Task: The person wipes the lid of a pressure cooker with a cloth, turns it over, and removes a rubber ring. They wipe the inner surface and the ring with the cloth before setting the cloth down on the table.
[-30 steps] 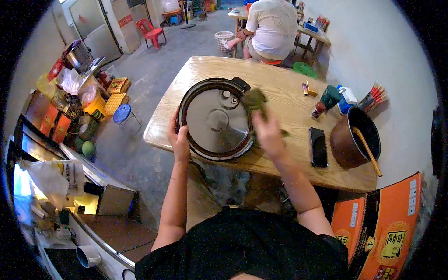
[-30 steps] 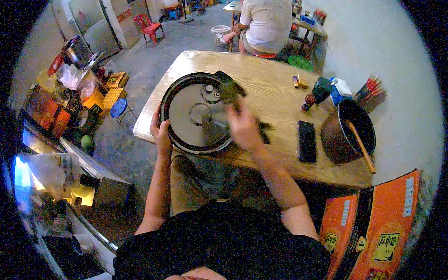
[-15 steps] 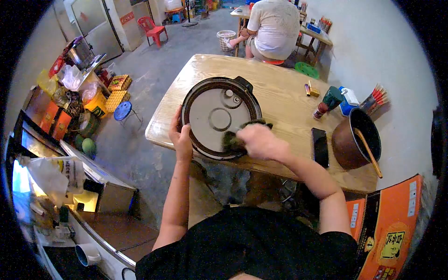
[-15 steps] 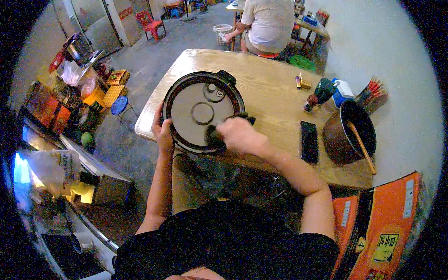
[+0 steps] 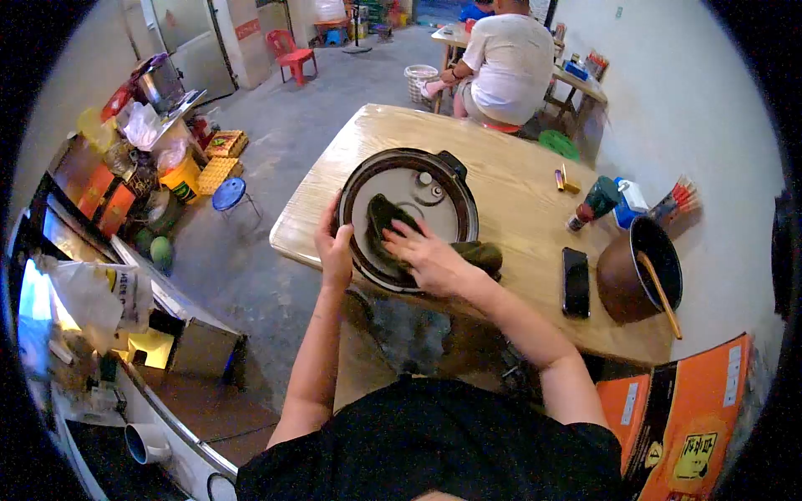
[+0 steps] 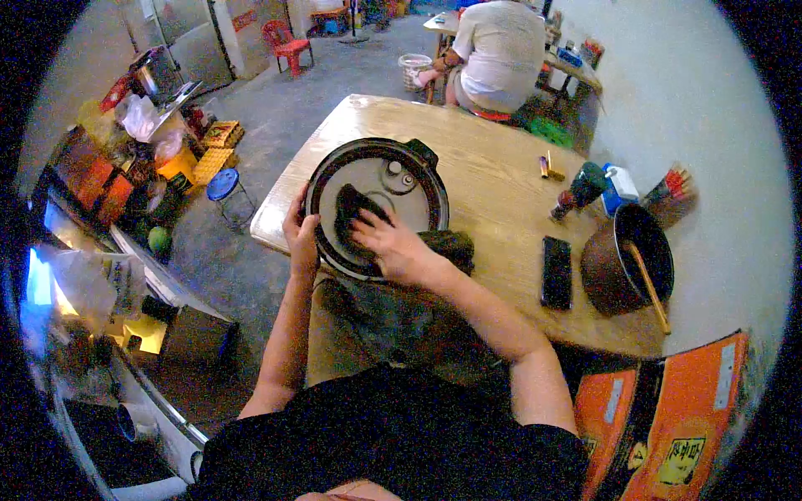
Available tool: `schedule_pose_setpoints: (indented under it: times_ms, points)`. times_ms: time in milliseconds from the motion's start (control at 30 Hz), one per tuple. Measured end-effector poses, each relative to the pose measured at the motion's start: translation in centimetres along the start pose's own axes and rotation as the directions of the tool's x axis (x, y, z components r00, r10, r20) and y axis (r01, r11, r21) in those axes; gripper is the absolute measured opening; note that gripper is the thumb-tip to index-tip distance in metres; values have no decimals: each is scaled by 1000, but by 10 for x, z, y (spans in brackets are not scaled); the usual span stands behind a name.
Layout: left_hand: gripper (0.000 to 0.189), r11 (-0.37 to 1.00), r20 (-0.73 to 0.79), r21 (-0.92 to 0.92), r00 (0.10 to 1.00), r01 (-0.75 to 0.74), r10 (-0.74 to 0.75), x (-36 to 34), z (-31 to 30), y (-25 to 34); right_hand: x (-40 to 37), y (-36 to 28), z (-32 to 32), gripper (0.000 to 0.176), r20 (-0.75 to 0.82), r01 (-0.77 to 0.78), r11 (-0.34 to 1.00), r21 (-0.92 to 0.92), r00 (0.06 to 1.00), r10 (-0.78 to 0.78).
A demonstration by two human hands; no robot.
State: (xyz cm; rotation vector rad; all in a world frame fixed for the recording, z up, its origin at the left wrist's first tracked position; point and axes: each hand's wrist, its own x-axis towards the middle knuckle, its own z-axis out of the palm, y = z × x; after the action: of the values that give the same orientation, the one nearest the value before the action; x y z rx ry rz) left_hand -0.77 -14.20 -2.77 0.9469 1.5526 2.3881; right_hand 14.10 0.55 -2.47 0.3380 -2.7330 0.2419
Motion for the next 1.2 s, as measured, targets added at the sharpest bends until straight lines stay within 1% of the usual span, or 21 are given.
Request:
schedule_pose_setpoints:
  times_ms: [33,133,167,233,267,300,400,500,567,633,700,733,767,833,900,933,967,1033,1067,1133,1200]
  points:
    - [61,1000,13,0,1000,-4,4,2,0,0,10,3,-13,56,51,-39,993,-112,998,45]
    - [61,998,7,48,999,-32,31,-1,-4,-4,33,9,-13,49,-112,-98,952,-291,991,68]
    - [61,997,10,52,999,-48,48,2,-3,-6,30,8,-13,49,-115,-97,951,-294,991,65]
    - [60,999,-2,10,999,-39,39,2,0,-7,10,2,-13,49,87,71,963,-262,995,-49]
    - [59,999,-10,16,999,-34,34,1,1,-8,-4,1,-11,50,210,92,982,-163,976,-57]
    - [59,999,-20,17,999,-31,31,2,1,-9,-10,-8,-17,50,161,65,992,-107,986,-48]
    - [59,1000,-21,-12,1000,3,-3,-1,0,-10,-1,-12,-28,48,193,19,983,-180,981,16]
    - [59,1000,-25,5,1000,-14,15,0,0,-5,31,-8,-18,48,108,-2,939,-343,993,41]
    - [59,999,-9,0,999,-36,36,-1,-1,-6,41,1,-5,52,-150,-232,893,-386,971,187]
    - [59,999,-21,41,999,-30,31,0,-1,-2,34,-7,-4,56,-124,-259,892,-371,965,230]
    - [59,1000,-39,24,999,6,-5,1,-2,-8,15,-11,-5,62,47,-50,990,129,998,44]
    - [59,1000,-54,3,999,-6,6,2,-1,-8,8,-14,-9,66,177,-31,957,288,984,-21]
    - [59,1000,-45,-5,999,-2,2,3,0,-10,7,-19,-8,61,149,-62,938,341,989,11]
    - [60,995,10,-97,1000,18,-17,4,-1,-12,18,-8,0,57,40,-62,971,230,998,54]
    - [60,999,13,-52,1000,-15,15,2,-1,-8,39,13,14,58,-127,-176,983,54,975,181]
    - [60,1000,9,8,1000,-9,9,1,-2,-6,53,17,9,57,-152,-354,924,144,915,375]
    - [60,998,1,67,1000,-3,3,1,-3,-5,61,15,17,57,-153,-347,926,147,917,368]
    - [60,1000,5,25,1000,-12,12,1,0,-8,74,6,35,56,-344,-472,876,-93,841,417]
    - [59,999,-36,43,999,-13,14,-1,2,-7,75,2,36,55,-285,-393,914,-100,892,352]
    - [59,1000,-59,12,998,3,-2,1,-2,-13,75,-3,39,53,-249,-143,955,261,946,209]
    - [58,998,-92,-31,994,50,-52,-2,-7,-17,61,-9,31,52,-154,8,849,529,984,86]
